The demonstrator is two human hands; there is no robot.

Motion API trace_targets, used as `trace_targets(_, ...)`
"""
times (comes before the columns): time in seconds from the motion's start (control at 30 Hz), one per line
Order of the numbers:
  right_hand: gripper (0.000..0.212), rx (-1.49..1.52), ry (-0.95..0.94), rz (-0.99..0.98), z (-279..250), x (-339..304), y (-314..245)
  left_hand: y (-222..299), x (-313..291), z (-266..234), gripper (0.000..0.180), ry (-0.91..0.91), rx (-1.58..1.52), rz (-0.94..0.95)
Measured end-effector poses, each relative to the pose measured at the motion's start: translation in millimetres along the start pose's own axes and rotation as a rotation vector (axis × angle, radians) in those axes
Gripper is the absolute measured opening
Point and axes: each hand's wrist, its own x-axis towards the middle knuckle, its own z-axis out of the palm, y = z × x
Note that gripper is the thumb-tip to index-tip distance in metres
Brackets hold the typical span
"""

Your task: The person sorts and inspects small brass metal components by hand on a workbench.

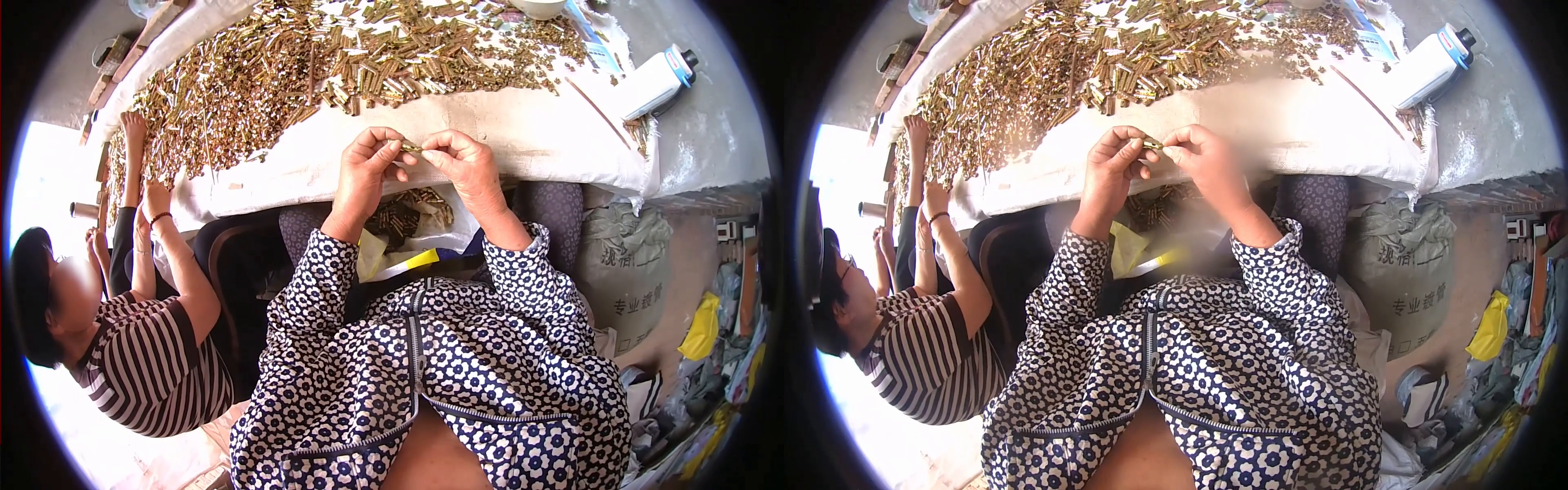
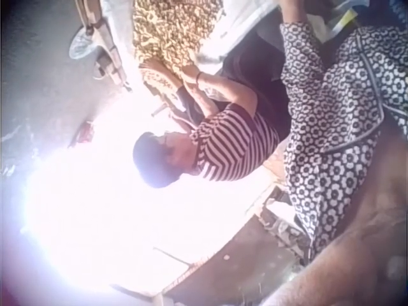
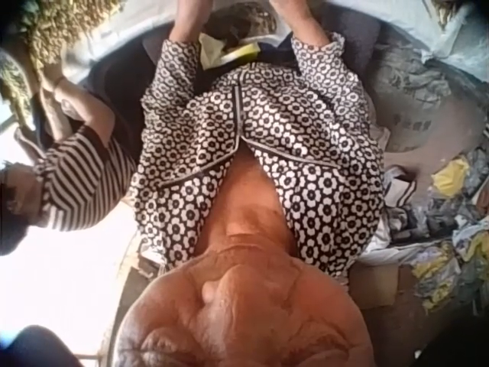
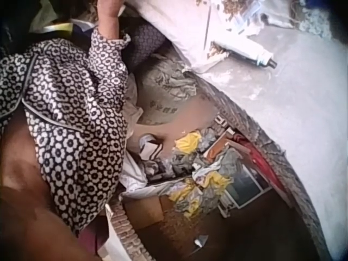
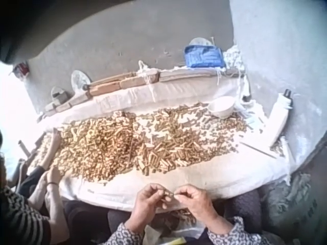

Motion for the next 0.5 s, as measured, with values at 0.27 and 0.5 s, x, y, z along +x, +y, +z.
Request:
trace_targets(0.27, 0.007, -0.292, 0.059, -0.268, -3, 3, -3, -9, 5, 3, 0.007, -0.033, 0.119, 0.099)
trace_targets(0.5, 0.008, -0.869, -0.015, -0.354, -14, 5, -4, -25, 8, 20, 0.010, -0.105, 1.122, 0.563)
